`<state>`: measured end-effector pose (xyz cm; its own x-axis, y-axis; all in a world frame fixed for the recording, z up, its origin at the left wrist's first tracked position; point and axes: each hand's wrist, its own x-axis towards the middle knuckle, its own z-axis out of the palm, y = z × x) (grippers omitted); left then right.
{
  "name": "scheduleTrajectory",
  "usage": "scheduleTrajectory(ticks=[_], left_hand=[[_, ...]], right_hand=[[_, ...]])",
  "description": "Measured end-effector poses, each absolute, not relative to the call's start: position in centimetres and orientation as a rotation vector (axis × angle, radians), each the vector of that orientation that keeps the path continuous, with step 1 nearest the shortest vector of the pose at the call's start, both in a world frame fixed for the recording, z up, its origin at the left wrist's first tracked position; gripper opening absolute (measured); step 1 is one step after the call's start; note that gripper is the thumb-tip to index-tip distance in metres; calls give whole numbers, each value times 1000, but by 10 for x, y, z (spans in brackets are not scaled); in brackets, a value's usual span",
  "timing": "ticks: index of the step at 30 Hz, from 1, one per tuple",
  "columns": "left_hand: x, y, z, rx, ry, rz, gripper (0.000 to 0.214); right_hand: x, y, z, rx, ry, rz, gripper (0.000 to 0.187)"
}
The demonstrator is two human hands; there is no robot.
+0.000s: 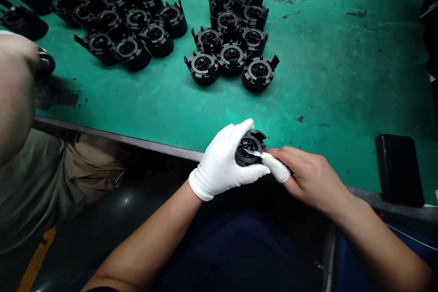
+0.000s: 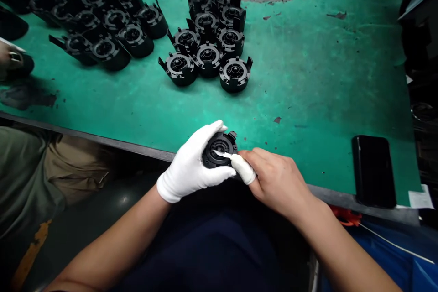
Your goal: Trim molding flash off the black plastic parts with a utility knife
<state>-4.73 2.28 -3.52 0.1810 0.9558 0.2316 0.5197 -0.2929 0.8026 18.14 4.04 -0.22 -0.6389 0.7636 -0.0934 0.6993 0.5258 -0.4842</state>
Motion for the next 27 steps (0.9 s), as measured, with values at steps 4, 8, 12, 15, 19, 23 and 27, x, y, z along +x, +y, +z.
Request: scheduleTrajectory(ticks=[4,8,12,15,19,23,27], left_hand=[[-47,23,-33,1908,1371,1021,90],[-46,24,-30,1904,1364,1032,87],[-45,24,-32,1911,1374,1047,88],[-43,24,-36,1922,1391,1074,88],[-40,22,-39,1894,1443,1100,88],[-37,21,-40,1863,1456,1126,92],[-37,20,-42,1835,1447,1112,94]], right_hand=[[182,40,-3,-1223,-2612,758,30],[183,42,-3,-1216,-2648,733,29],[182,43,0,-1254,-2673,718,31],[177,39,5,-1345,-2657,680,31],[171,33,10,-1450,-2645,577,33],[168,30,9,-1485,-2637,568,34],[169,37,5,-1502,-2617,571,33]])
